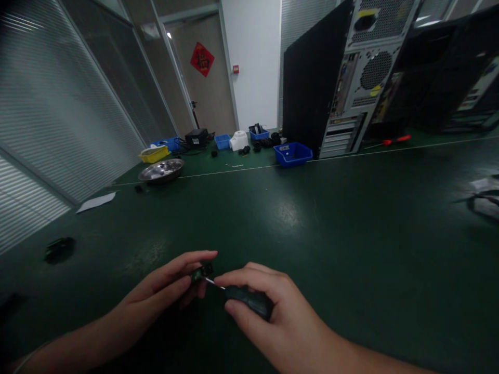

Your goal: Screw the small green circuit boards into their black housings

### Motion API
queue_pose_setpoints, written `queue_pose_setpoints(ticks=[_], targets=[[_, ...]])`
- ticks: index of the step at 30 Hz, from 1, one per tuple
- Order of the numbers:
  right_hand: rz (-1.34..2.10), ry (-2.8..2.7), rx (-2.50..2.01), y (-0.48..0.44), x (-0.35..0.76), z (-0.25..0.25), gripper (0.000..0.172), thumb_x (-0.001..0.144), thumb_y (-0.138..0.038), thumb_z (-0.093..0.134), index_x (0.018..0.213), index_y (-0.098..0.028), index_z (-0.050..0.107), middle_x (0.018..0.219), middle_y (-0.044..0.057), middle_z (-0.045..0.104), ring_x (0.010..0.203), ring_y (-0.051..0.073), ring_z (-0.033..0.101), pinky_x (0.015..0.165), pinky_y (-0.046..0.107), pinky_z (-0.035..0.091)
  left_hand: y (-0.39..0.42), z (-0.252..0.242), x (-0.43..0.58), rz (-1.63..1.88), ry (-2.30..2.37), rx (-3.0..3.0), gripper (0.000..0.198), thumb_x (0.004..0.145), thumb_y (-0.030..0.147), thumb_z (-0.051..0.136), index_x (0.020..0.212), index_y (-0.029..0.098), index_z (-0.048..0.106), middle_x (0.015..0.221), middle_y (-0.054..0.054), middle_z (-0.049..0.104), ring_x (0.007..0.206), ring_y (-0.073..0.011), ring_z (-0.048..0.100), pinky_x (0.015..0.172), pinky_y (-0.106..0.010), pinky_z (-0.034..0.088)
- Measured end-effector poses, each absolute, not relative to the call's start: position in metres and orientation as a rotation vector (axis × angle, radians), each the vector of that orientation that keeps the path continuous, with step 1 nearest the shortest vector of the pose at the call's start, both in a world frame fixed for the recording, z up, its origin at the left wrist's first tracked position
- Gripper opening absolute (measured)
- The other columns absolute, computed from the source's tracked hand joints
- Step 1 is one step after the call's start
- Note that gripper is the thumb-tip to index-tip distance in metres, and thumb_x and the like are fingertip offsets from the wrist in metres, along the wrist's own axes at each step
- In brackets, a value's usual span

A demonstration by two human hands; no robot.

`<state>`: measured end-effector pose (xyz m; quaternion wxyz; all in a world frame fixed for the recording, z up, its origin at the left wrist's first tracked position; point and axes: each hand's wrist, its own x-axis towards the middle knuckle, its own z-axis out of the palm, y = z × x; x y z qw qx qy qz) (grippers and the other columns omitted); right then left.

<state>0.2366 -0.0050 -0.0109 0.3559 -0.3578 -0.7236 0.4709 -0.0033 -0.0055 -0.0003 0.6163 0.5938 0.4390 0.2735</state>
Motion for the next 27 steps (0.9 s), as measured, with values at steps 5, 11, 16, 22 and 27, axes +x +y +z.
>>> queue_pose_setpoints(ticks=[5,11,16,22,27], targets=[[1.185,-1.874,-0.947,-0.005,0.236,-0.011,0.026,0.086,-0.018,0.063,0.109,-0.026,0.072,0.097,0.004,0.074,0.09,0.021,0.068,0.077,0.03,0.054,-0.012,0.002,-0.004,0.629,1.101,1.44,0.035,0.097,0.044,0.043,0.125,0.03,0.06,0.1,-0.004,0.059,0.088,-0.0195,0.051,0.079,-0.032,0.04],[1.159,-1.883,-0.931,-0.006,0.236,-0.011,0.027,0.084,-0.016,0.063,0.108,-0.027,0.073,0.094,0.004,0.074,0.087,0.021,0.068,0.074,0.028,0.054,-0.014,-0.002,-0.005,0.642,1.118,1.588,0.031,0.099,0.041,0.042,0.124,0.037,0.061,0.132,0.0,0.057,0.124,-0.0239,0.047,0.102,-0.035,0.036],[1.192,-1.895,-0.916,-0.006,0.236,-0.01,0.028,0.086,-0.014,0.062,0.11,-0.025,0.072,0.095,0.004,0.072,0.088,0.019,0.068,0.076,0.027,0.052,-0.013,0.0,-0.004,0.621,1.123,1.639,0.031,0.1,0.039,0.039,0.122,0.038,0.061,0.127,0.001,0.06,0.12,-0.0212,0.052,0.102,-0.032,0.037],[1.179,-1.946,-0.875,-0.006,0.236,-0.012,0.031,0.087,-0.01,0.061,0.113,-0.025,0.07,0.097,0.004,0.07,0.09,0.018,0.067,0.079,0.027,0.052,-0.012,0.008,-0.002,0.577,1.124,1.614,0.034,0.1,0.04,0.038,0.122,0.033,0.063,0.12,-0.003,0.061,0.111,-0.0223,0.055,0.097,-0.033,0.039],[1.154,-1.969,-0.866,-0.006,0.237,-0.013,0.034,0.087,-0.008,0.061,0.115,-0.026,0.069,0.098,0.004,0.069,0.089,0.017,0.066,0.079,0.027,0.052,-0.012,0.009,0.001,0.539,1.149,1.54,0.037,0.098,0.045,0.039,0.123,0.03,0.063,0.108,-0.004,0.06,0.09,-0.0193,0.052,0.082,-0.032,0.041]])
